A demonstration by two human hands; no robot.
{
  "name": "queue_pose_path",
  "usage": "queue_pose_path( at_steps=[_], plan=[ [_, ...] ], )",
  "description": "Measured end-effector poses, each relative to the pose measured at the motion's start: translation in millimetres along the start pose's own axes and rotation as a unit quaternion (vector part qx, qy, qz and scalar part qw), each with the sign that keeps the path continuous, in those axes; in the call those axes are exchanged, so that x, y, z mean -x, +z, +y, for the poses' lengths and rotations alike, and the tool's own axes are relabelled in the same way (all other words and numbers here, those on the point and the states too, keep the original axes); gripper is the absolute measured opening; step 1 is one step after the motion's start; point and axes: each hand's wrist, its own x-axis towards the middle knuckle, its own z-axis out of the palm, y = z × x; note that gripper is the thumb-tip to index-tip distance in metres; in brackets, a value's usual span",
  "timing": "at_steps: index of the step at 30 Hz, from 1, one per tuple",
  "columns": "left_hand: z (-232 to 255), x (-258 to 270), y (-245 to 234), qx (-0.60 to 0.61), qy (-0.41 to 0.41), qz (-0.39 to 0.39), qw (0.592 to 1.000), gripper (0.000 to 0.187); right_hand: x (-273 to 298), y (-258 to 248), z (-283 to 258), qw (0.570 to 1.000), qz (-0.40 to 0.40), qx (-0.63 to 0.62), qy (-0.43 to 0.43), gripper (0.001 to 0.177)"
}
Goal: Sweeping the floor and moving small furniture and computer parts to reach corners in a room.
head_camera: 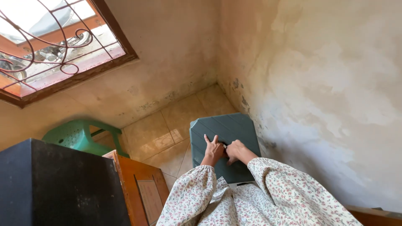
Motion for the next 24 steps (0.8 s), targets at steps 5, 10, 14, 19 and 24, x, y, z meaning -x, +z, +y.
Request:
queue_pose_path(
  at_steps=[5, 10, 14, 19, 24],
  plan=[
    [-37.9, -39.6, -0.5, 0.015, 0.004, -0.036, 0.999, 0.062, -51.3, -22.5, 21.3, 0.999, -0.042, 0.008, 0.007, 0.062],
    [-78.9, -63.5, -10.9, 0.042, 0.018, -0.076, 0.996, 0.06, -104.6, -32.3, 31.1, 0.994, -0.108, -0.006, 0.001, 0.063],
    [-104.5, -96.9, 16.3, 0.043, 0.036, -0.086, 0.995, 0.058, -136.7, -40.2, 47.5, 0.993, -0.12, -0.019, 0.005, 0.063],
    [-133.9, -119.5, -7.7, 0.037, 0.049, -0.071, 0.996, 0.053, -167.3, -51.2, 71.0, 0.993, -0.1, -0.056, -0.004, 0.059],
    [-168.6, -159.4, -26.3, 0.032, 0.018, -0.07, 0.997, 0.057, -214.8, -78.4, 107.1, 0.995, -0.089, -0.04, -0.021, 0.058]
  ],
)
